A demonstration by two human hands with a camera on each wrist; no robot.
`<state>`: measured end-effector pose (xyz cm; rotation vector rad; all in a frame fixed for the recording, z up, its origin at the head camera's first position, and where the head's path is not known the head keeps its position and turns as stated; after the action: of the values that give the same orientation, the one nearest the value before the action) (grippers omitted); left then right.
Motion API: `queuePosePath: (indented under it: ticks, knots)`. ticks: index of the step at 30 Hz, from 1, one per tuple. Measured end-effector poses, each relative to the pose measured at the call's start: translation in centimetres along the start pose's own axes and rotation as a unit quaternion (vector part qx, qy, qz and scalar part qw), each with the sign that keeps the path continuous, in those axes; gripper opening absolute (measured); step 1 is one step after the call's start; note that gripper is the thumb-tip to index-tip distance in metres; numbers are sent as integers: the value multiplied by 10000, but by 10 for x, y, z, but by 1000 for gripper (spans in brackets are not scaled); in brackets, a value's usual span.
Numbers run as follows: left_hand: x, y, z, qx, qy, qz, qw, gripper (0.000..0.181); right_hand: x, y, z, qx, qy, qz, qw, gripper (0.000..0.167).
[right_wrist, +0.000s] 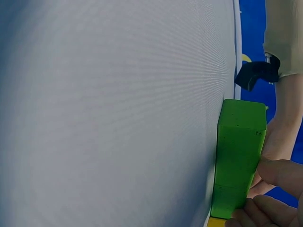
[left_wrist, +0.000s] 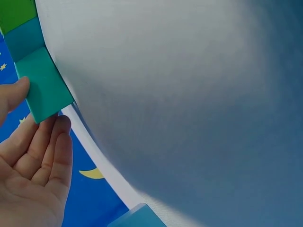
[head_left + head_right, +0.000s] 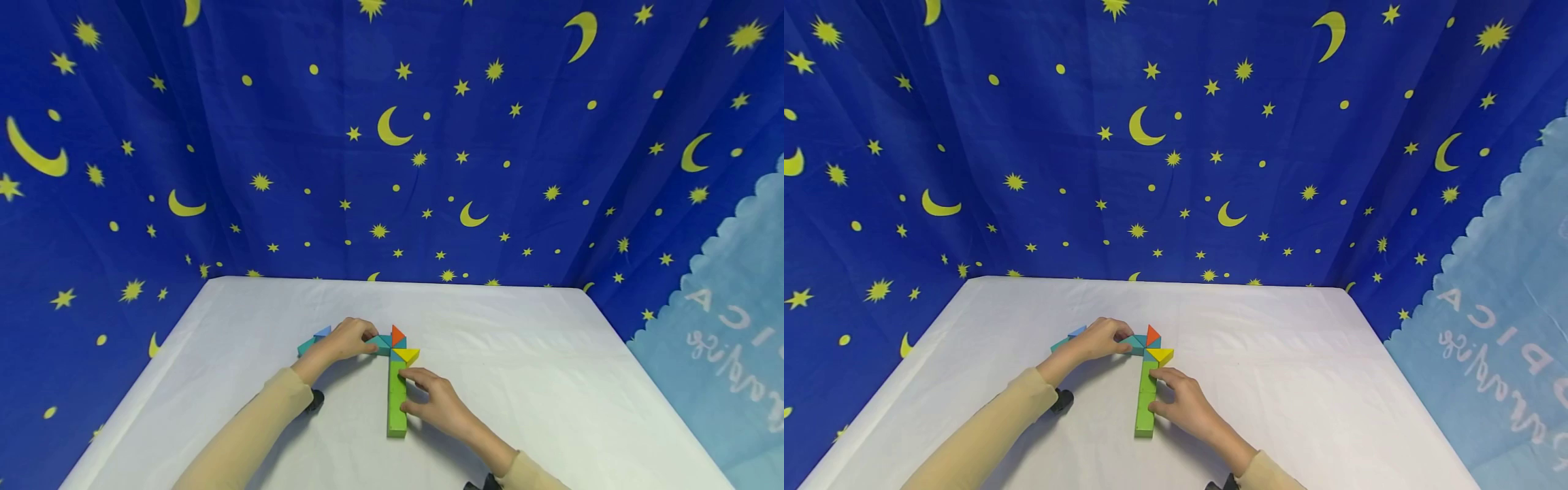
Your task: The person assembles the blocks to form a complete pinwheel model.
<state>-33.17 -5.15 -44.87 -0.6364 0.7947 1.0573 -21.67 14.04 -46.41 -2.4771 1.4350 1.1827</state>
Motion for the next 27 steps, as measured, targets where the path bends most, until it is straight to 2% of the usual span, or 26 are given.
queuePosePath:
  ticks: [4,7,12,15,18,22,27]
  knots:
    - [-2,-1,-1,86,25,46,9999,29,0,1,0,-13,-9,3,10000,53]
    - [-11,-4,-2,239,-16,143,9996,32,0,1,-1,-40,-17,5,10000,53]
    - [-47,-16,-5,345,-466,379,9976,33,-1,1,-1,-45,-25,9,10000,53]
    - [-66,-25,-13,214,-657,593,9958,34,-1,1,-2,-30,-28,16,10000,53]
    - [-78,-32,-26,32,-660,768,9949,35,-1,0,-2,-3,14,-1,10000,53]
    - [-80,-36,-44,-271,-676,818,9940,35,-2,0,-4,3,47,-10,10000,53]
    - [-70,-34,-65,-657,-561,690,9939,36,0,0,-3,-80,97,3,9999,53]
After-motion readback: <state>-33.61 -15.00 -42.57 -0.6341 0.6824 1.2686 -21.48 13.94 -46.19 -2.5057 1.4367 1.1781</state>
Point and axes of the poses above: each hand's wrist, its own y-axis towards the middle knuckle, its own x-axis out of the palm, z = x × y, the point moved 3 cm from there along y, towards the middle knuckle, and after that the axes turned 14 degrees about -x, right-handed, at the moved point
